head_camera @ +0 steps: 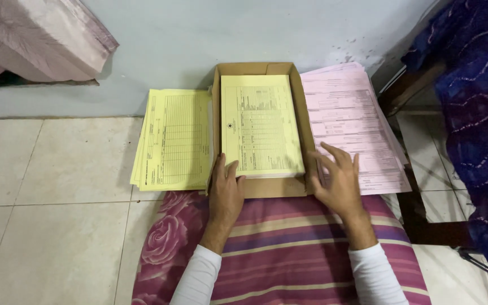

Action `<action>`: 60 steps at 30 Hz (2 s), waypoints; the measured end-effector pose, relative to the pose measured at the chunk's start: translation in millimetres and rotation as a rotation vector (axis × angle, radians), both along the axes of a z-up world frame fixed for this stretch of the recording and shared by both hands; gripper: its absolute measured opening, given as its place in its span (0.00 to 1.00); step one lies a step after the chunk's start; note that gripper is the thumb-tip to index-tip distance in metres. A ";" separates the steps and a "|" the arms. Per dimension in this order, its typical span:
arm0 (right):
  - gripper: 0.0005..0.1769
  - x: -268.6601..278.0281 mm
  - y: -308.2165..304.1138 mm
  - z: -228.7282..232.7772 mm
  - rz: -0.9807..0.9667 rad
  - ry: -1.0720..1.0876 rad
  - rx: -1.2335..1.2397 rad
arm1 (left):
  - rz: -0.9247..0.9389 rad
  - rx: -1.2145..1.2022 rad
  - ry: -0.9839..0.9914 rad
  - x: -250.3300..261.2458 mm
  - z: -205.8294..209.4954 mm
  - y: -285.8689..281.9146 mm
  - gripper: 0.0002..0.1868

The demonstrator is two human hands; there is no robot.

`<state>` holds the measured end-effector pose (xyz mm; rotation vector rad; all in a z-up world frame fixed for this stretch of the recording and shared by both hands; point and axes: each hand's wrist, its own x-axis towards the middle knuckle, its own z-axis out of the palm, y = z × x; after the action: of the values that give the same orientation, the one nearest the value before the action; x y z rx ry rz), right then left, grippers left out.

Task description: Sorting and stacking printed forms into a cardboard box

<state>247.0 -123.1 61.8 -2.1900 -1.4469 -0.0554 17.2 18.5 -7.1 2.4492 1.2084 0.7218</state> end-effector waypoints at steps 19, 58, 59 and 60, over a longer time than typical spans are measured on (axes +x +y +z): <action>0.28 21.0 -96.7 -21.5 -0.173 -0.127 -0.271 | -0.267 0.006 0.127 8.2 -2.2 26.8 0.13; 0.29 -51.0 103.1 72.4 0.363 0.830 0.506 | -0.069 -0.646 -0.851 22.6 41.6 50.2 0.18; 0.27 -41.6 103.8 71.5 0.351 0.570 0.392 | -0.013 -0.656 -0.772 17.3 49.0 63.2 0.16; 0.27 -32.1 104.6 70.6 0.335 0.312 0.275 | 0.041 -0.665 -0.693 12.1 56.2 76.3 0.17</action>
<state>214.9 -18.4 132.4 -1.6334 -1.5027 0.1848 29.3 94.8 49.1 1.4587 0.9937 0.8927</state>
